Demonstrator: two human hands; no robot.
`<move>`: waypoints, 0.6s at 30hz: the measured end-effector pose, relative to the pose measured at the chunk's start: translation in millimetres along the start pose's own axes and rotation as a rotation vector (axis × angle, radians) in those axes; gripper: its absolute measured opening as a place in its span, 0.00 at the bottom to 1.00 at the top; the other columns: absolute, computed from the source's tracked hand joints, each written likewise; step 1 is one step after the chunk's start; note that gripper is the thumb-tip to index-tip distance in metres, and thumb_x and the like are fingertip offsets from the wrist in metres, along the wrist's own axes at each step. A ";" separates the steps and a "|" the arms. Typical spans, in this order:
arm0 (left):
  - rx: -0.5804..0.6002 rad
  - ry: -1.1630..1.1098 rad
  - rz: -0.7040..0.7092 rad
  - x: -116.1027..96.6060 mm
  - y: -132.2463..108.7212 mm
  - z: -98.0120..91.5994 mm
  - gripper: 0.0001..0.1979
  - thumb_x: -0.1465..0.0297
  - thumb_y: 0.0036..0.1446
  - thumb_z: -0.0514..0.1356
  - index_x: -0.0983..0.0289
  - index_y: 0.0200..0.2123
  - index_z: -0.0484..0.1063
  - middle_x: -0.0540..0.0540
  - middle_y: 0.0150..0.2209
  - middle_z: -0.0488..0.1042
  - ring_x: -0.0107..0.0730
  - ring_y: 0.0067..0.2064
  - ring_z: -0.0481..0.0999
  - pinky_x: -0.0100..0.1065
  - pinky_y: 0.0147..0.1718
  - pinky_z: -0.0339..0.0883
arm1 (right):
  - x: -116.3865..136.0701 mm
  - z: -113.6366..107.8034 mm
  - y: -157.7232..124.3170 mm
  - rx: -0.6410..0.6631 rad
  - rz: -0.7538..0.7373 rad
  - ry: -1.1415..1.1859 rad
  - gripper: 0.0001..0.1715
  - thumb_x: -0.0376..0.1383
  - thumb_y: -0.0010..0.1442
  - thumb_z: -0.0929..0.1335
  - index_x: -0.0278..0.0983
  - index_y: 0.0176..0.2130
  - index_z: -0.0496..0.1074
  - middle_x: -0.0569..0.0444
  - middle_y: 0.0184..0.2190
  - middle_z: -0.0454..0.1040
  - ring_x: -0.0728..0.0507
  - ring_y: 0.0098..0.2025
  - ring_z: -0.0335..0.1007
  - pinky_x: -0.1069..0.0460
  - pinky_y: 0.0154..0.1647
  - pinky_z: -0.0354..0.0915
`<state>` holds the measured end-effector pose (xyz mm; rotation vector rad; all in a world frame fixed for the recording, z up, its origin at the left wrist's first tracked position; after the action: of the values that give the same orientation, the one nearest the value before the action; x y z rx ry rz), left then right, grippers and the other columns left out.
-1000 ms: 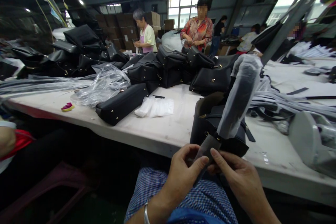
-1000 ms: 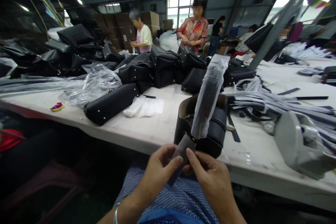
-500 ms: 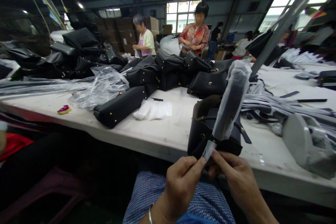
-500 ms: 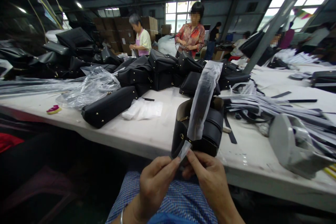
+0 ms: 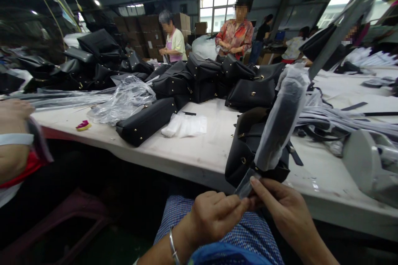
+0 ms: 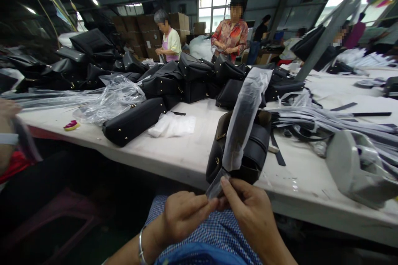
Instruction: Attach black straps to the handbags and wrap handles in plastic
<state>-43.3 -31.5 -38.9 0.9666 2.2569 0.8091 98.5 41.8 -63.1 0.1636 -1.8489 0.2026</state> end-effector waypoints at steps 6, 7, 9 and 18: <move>-0.197 -0.469 -0.767 49.8 -17.7 -6.5 0.12 0.68 0.68 0.56 0.63 0.44 0.78 0.58 0.37 0.81 0.36 0.38 0.80 0.33 0.39 0.74 | 4.1 0.7 2.6 0.148 -0.020 -0.024 0.29 0.52 0.66 0.66 0.36 0.24 0.76 0.51 0.22 0.78 0.44 0.26 0.76 0.54 0.31 0.70; -0.171 -0.574 -0.890 53.4 -17.6 2.0 0.13 0.66 0.68 0.56 0.64 0.42 0.79 0.58 0.37 0.81 0.36 0.38 0.80 0.32 0.38 0.74 | 7.6 -0.6 3.6 0.130 -0.058 -0.078 0.30 0.51 0.67 0.65 0.36 0.22 0.74 0.53 0.20 0.76 0.45 0.25 0.74 0.54 0.29 0.68; -0.078 -0.828 -1.017 50.3 -10.3 23.6 0.14 0.62 0.66 0.58 0.66 0.39 0.79 0.58 0.36 0.80 0.35 0.37 0.79 0.31 0.37 0.73 | 15.5 -0.8 5.0 0.097 -0.135 -0.179 0.31 0.50 0.68 0.65 0.37 0.19 0.71 0.56 0.16 0.72 0.48 0.21 0.69 0.55 0.26 0.63; -0.105 -0.862 -1.195 51.5 -21.8 53.6 0.21 0.53 0.52 0.69 0.65 0.39 0.80 0.48 0.22 0.71 0.24 0.21 0.66 0.23 0.17 0.60 | 30.7 -58.4 -1.2 -0.108 -0.327 -0.361 0.23 0.45 0.68 0.65 0.38 0.26 0.76 0.57 0.19 0.74 0.48 0.23 0.72 0.54 0.29 0.66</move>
<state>-47.0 12.4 -102.6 -0.1916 1.5380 -0.0621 144.7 53.3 -17.4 0.4461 -2.1511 -0.1650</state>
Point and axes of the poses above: each hand's wrist, its own y-axis towards the middle knuckle, its own z-axis out of the palm, x = y × z, the point moved 8 cm from there along y, towards the middle knuckle
